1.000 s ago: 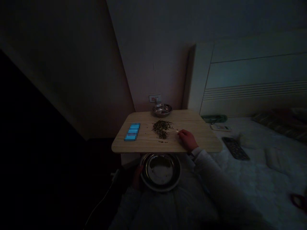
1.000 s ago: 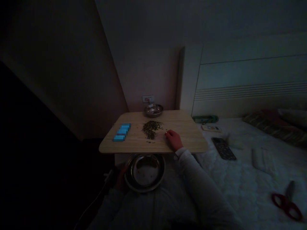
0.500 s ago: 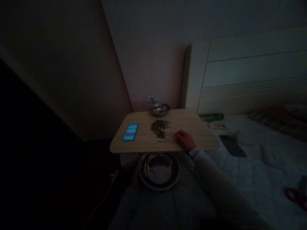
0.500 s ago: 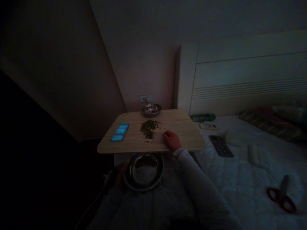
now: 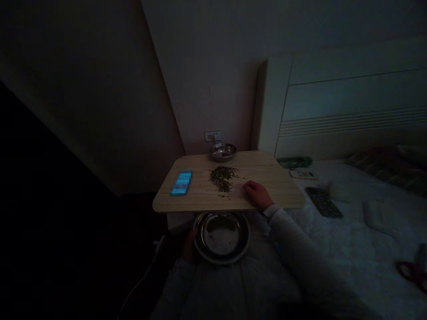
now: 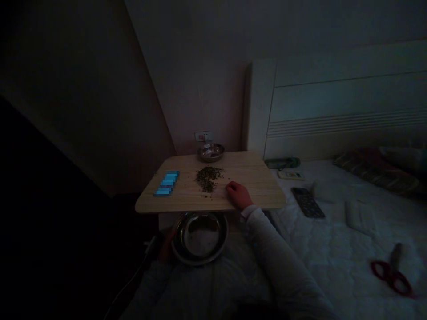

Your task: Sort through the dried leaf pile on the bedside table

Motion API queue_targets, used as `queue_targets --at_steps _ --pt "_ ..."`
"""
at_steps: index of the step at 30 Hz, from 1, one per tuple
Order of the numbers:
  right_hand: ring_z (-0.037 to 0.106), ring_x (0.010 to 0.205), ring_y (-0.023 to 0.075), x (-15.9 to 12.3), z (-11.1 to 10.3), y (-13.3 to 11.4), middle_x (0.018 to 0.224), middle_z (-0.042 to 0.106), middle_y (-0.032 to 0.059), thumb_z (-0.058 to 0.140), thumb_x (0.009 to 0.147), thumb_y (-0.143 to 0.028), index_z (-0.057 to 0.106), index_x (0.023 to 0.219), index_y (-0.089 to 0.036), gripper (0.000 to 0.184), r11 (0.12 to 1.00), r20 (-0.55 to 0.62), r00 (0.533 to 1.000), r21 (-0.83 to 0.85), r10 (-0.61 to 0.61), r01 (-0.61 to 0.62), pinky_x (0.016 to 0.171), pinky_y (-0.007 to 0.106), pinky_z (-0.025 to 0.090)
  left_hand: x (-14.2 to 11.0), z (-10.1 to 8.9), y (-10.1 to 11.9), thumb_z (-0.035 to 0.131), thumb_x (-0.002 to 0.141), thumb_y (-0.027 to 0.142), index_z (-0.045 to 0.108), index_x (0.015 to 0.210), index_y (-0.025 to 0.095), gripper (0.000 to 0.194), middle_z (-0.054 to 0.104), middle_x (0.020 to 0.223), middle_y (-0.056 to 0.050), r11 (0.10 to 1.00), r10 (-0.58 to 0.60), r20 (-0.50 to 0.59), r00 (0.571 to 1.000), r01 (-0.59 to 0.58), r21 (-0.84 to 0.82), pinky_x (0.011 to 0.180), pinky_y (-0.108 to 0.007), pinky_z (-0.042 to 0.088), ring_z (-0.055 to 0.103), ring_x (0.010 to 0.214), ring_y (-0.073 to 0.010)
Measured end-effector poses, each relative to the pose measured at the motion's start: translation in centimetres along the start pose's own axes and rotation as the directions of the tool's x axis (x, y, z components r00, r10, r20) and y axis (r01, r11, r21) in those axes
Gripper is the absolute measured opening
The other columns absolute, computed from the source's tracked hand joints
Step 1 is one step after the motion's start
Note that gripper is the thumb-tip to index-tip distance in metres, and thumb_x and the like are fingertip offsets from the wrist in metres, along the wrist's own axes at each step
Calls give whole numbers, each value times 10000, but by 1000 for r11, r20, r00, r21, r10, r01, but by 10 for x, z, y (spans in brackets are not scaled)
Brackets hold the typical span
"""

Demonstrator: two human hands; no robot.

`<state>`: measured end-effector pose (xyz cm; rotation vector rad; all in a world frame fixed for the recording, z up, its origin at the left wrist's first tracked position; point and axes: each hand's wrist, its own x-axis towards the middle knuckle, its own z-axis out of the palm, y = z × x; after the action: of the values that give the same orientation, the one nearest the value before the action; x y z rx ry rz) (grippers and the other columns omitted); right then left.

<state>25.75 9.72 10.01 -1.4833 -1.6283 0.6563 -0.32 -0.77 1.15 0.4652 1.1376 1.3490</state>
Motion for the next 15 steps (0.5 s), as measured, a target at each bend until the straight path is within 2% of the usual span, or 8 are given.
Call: queue_targets --at_steps 6,11,15 --pt "566 688 159 -1 -1 -2 709 663 33 463 730 -282 650 735 -175 215 1000 24 1000 -14 2 -2 668 265 419 -5 6 4 718 524 427 729 768 174 351 751 968 -99 999 6 53 999 -4 -39 1089 -466 297 491 1233 -358" --pt "562 694 160 -2 0 -3 714 661 32 459 716 -274 648 727 -172 216 1000 26 1000 -3 -7 7 688 270 417 -10 12 8 711 517 416 714 700 180 299 757 925 -99 1000 21 7 1000 -21 -22 1082 -465 307 500 1222 -362" --pt "556 693 161 -2 0 -2 711 661 28 461 713 -273 648 710 -180 209 1000 27 999 -1 -25 25 675 266 409 -8 9 6 701 531 424 712 707 182 299 756 927 -91 999 38 2 999 -38 -7 1087 -481 293 506 1216 -359"
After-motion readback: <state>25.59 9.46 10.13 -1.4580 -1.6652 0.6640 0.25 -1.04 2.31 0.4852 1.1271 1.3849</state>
